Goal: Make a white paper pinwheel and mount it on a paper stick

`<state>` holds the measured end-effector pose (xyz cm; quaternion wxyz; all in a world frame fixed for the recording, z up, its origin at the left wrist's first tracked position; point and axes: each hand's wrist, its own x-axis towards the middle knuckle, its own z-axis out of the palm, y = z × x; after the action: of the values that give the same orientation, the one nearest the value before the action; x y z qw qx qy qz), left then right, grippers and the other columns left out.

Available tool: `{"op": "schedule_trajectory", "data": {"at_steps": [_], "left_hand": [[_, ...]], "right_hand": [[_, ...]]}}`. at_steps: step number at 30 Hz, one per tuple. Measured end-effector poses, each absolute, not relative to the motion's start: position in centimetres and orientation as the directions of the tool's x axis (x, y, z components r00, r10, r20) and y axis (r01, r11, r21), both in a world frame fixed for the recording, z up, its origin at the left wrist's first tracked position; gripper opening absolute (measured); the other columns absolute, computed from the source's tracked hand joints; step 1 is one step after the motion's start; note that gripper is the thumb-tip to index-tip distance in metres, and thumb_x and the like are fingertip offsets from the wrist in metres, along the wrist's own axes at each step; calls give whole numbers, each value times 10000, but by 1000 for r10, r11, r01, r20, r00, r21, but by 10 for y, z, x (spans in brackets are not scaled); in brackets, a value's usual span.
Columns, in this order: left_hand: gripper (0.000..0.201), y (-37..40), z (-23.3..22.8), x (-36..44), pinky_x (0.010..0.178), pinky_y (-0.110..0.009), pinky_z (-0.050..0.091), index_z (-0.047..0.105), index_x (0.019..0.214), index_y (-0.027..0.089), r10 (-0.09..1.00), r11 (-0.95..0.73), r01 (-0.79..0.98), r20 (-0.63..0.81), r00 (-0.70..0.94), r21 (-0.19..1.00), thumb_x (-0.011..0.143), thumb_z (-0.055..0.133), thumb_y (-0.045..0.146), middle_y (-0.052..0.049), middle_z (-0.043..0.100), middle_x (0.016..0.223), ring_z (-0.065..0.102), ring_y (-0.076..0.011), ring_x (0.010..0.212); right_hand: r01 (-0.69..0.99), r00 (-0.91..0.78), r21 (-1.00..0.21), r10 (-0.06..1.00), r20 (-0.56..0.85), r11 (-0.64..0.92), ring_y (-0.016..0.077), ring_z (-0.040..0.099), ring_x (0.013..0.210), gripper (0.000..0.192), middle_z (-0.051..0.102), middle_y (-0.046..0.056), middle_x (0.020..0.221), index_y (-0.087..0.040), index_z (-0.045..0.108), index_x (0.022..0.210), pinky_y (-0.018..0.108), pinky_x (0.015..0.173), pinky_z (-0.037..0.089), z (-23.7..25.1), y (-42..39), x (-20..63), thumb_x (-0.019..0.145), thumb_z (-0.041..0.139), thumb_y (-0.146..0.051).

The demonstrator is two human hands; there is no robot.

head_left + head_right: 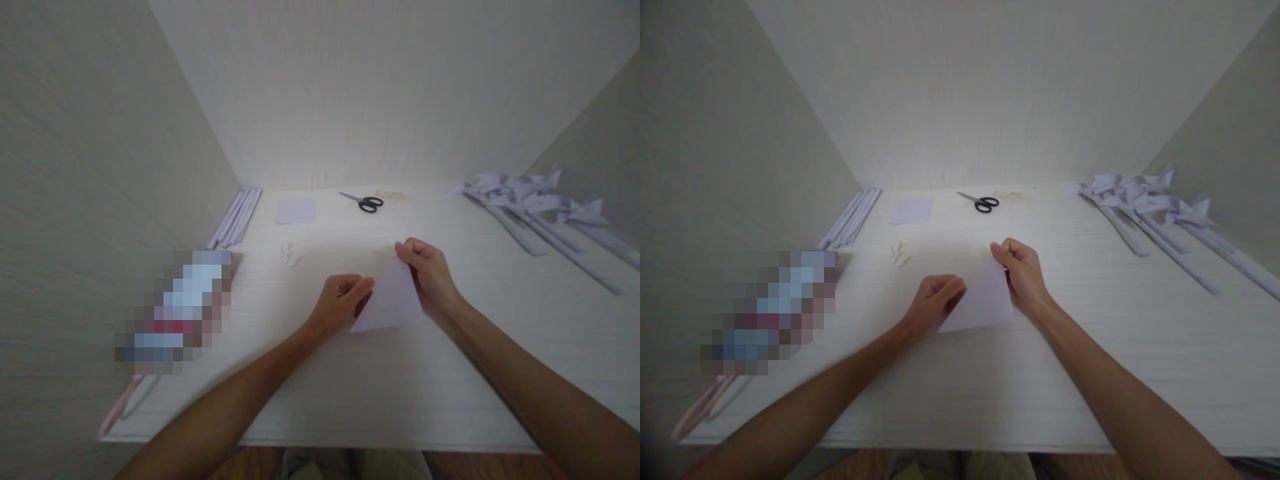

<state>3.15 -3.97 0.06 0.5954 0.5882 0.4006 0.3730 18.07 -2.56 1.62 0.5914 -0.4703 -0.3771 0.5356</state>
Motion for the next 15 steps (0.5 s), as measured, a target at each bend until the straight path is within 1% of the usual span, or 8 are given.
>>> {"op": "schedule_trajectory", "data": {"at_steps": [2, 4, 6, 9, 12, 15], "left_hand": [[399, -43, 2, 33, 376, -189, 175, 388, 460, 140, 889, 15, 92, -55, 454, 996, 700, 487, 444, 61, 297, 430, 266, -30, 392], [390, -44, 2, 33, 387, -196, 161, 371, 457, 141, 881, -3, 154, -71, 467, 988, 702, 487, 422, 59, 274, 449, 244, -33, 413], [394, -44, 2, 34, 395, -202, 156, 346, 452, 146, 897, -15, 185, -68, 437, 983, 713, 468, 414, 56, 263, 454, 236, -37, 422], [389, -42, 1, 34, 402, -204, 164, 350, 465, 148, 912, -15, 192, -65, 404, 981, 718, 454, 424, 52, 279, 463, 244, -43, 432], [372, -41, 0, 34, 410, -204, 180, 382, 482, 147, 909, -19, 198, -66, 411, 980, 712, 458, 429, 47, 308, 475, 267, -49, 444], [363, -40, 0, 33, 415, -207, 184, 391, 480, 147, 907, -33, 225, -66, 416, 974, 704, 468, 422, 47, 296, 473, 272, -54, 449]], "right_hand": [[-287, 143, -958, 989, -43, 0, 37, 263, 336, 349, 320, -82, 384, -180, 371, 455, 183, 323, 178, 15, -28, 174, 599, 659, -313], [-287, 143, -958, 988, -51, -8, 33, 273, 333, 335, 341, -85, 382, -177, 391, 463, 179, 325, 187, 13, -30, 172, 587, 666, -321], [-262, 80, -962, 992, -101, -77, 41, 329, 342, 290, 411, -78, 406, -175, 441, 495, 182, 333, 233, 11, -31, 172, 554, 685, -320], [-167, -38, -964, 979, -202, -205, 68, 409, 367, 258, 493, -51, 447, -161, 502, 532, 200, 350, 293, 9, -34, 171, 495, 715, -304], [-131, -20, -957, 966, -260, -260, 68, 402, 350, 272, 479, -48, 419, -152, 490, 492, 200, 337, 284, 9, -34, 170, 489, 713, -308], [-200, 18, -948, 967, -255, -247, 65, 393, 349, 266, 472, -46, 419, -156, 485, 481, 201, 334, 280, 9, -31, 171, 491, 708, -300]]}}
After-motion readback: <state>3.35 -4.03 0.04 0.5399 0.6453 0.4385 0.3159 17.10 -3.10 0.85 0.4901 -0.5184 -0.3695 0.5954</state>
